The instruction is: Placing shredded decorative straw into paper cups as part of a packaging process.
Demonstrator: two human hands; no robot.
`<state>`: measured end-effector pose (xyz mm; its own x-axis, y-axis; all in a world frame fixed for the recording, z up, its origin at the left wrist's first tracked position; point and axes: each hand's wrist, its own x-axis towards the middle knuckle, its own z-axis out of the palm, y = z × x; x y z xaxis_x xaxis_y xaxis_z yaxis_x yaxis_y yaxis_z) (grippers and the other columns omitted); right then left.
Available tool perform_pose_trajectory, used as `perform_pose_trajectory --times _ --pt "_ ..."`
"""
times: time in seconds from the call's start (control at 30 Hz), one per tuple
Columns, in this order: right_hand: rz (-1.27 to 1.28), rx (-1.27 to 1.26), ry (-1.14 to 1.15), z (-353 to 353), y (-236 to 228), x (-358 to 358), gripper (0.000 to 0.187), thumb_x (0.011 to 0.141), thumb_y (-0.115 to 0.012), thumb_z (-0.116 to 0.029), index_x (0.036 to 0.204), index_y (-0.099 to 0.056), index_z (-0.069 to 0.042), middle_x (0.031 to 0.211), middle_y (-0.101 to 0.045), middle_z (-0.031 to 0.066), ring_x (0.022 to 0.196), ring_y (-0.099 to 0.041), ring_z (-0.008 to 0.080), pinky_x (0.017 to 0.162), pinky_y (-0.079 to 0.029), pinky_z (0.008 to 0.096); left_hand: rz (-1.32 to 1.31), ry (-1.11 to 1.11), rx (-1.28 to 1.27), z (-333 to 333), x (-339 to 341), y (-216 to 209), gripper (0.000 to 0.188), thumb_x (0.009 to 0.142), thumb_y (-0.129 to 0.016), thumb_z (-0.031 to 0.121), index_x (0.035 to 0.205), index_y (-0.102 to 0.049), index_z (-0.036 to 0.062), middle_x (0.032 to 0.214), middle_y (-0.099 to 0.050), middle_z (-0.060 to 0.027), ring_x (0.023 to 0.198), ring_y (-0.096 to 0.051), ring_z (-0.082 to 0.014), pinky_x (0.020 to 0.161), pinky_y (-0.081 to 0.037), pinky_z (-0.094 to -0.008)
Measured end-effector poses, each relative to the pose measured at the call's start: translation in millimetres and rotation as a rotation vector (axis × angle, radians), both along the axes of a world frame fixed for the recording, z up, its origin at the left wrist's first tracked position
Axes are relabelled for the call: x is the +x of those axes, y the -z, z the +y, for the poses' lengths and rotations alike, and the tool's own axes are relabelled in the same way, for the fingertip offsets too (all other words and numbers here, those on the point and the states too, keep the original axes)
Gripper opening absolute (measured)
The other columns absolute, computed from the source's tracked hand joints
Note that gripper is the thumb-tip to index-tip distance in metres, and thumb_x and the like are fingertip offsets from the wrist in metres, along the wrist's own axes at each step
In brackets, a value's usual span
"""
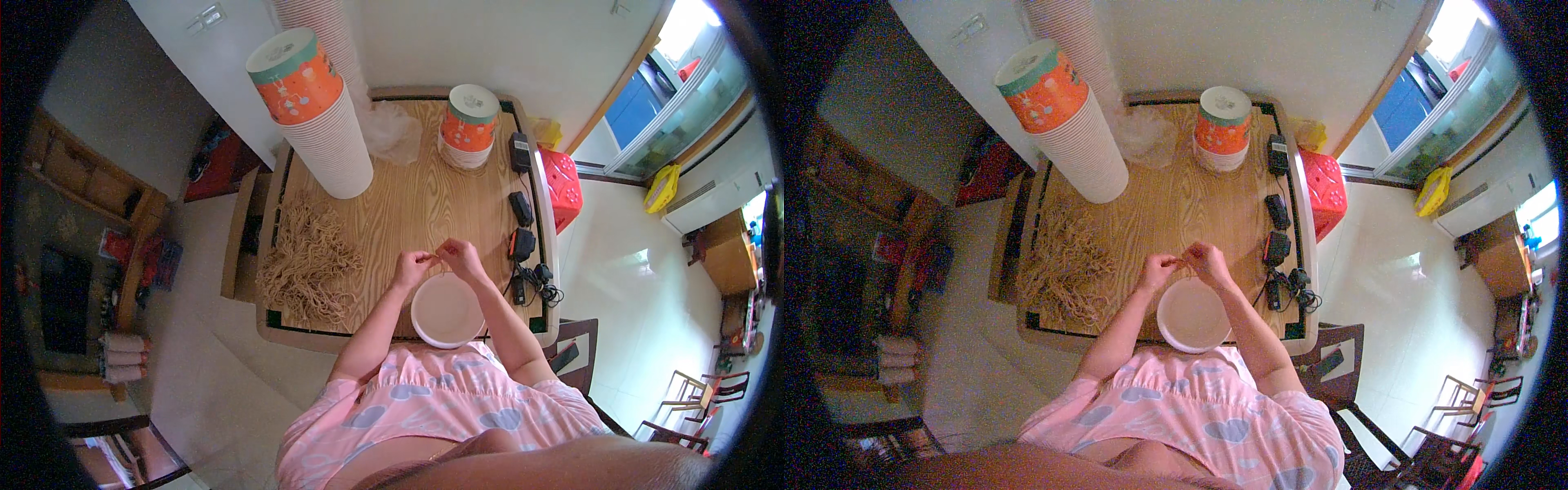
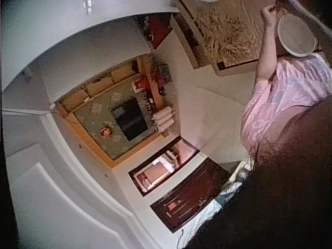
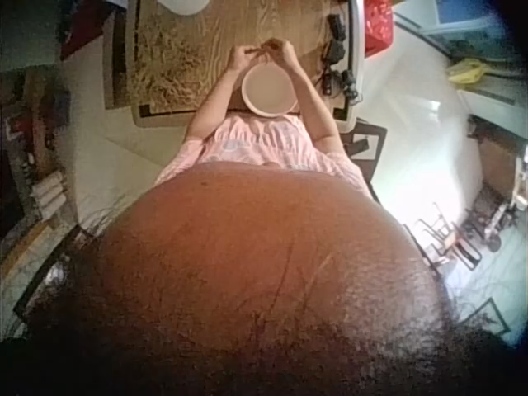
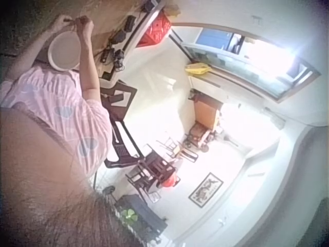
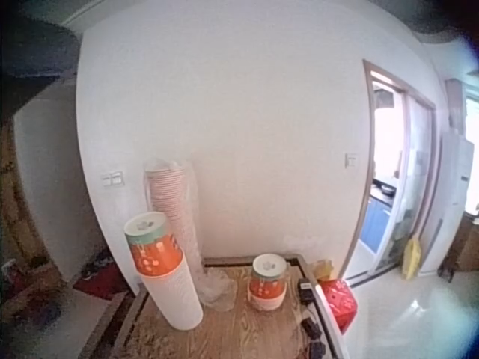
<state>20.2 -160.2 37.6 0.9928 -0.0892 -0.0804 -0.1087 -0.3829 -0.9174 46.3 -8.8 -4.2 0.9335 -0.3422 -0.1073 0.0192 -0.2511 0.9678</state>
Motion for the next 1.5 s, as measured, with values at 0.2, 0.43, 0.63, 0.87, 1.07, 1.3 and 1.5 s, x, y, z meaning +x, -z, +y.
perform_pose_trajectory --times 0.2,0.43,0.63,0.87,1.07,1.3,1.5 --pt "0.003 0.119 0.122 -17.3 15.6 4.5 0.018 0.08 -0.057 -0.016 0.077 -0.059 0.001 0.067 -0.059 0.0028 0.061 -0.051 0.0081 0.055 -0.042 0.0234 0.124 -0.045 -0.038 -3.6 -9.2 -0.8 0.012 0.074 -0.066 0.015 0.079 -0.067 0.004 0.07 -0.064 -0.002 0.064 -0.056 -0.0064 0.058 -0.044 -0.0227" --pt "0.212 0.097 -0.202 -10.3 20.2 -8.8 0.017 0.078 -0.06 -0.017 0.079 -0.062 -0.001 0.069 -0.061 0.0048 0.063 -0.053 0.0087 0.058 -0.044 0.0243 0.101 0.024 -0.215 6.7 15.6 -0.9 0.01 0.076 -0.063 0.012 0.08 -0.066 0.0038 0.072 -0.065 -0.0034 0.065 -0.057 -0.0086 0.061 -0.046 -0.0241" --pt "0.157 0.013 -0.178 -8.6 17.0 -9.2 0.016 0.07 -0.067 -0.015 0.074 -0.06 -0.002 0.066 -0.061 0.0061 0.062 -0.054 0.0094 0.057 -0.045 0.0273 -0.032 0.184 0.166 16.6 35.5 -9.9 0.015 0.072 -0.066 0.019 0.077 -0.067 0.005 0.071 -0.065 -0.0069 0.062 -0.059 -0.0115 0.06 -0.046 -0.0259" --pt "0.14 -0.058 -0.181 -6.9 14.2 -11.0 0.017 0.072 -0.065 -0.018 0.074 -0.059 -0.002 0.064 -0.059 0.006 0.06 -0.053 0.011 0.057 -0.045 0.0284 -0.086 0.49 0.271 27.8 49.3 -25.2 0.014 0.069 -0.066 0.019 0.075 -0.067 0.0066 0.071 -0.063 -0.0103 0.065 -0.06 -0.0177 0.062 -0.046 -0.031" --pt "0.318 0.264 -0.096 -7.5 20.7 -1.5 0.02 0.081 -0.057 -0.022 0.085 -0.064 -0.004 0.068 -0.06 0.0014 0.06 -0.052 0.0082 0.054 -0.043 0.0228 -0.298 0.386 0.366 17.0 45.1 -30.9 0.016 0.07 -0.064 0.024 0.075 -0.066 0.0087 0.075 -0.06 -0.0103 0.072 -0.059 -0.0247 0.064 -0.047 -0.0354" --pt "0.478 0.513 -0.099 -10.9 8.4 4.0 0.02 0.081 -0.059 -0.021 0.084 -0.062 -0.002 0.072 -0.058 -0.0001 0.06 -0.048 0.0048 0.052 -0.039 0.018 -0.333 0.306 0.374 7.8 37.8 -33.9 0.014 0.071 -0.063 0.022 0.076 -0.064 0.0087 0.08 -0.059 -0.0087 0.075 -0.059 -0.0249 0.066 -0.047 -0.036" --pt "0.611 0.734 -0.107 -16.6 10.6 5.4 0.014 0.078 -0.063 -0.018 0.08 -0.061 -0.004 0.07 -0.055 -0.0006 0.062 -0.049 0.0054 0.053 -0.041 0.0192 -0.327 0.269 0.338 5.1 33.7 -34.3 0.013 0.071 -0.063 0.022 0.074 -0.063 0.0086 0.078 -0.057 -0.0076 0.073 -0.058 -0.0245 0.064 -0.046 -0.0363"
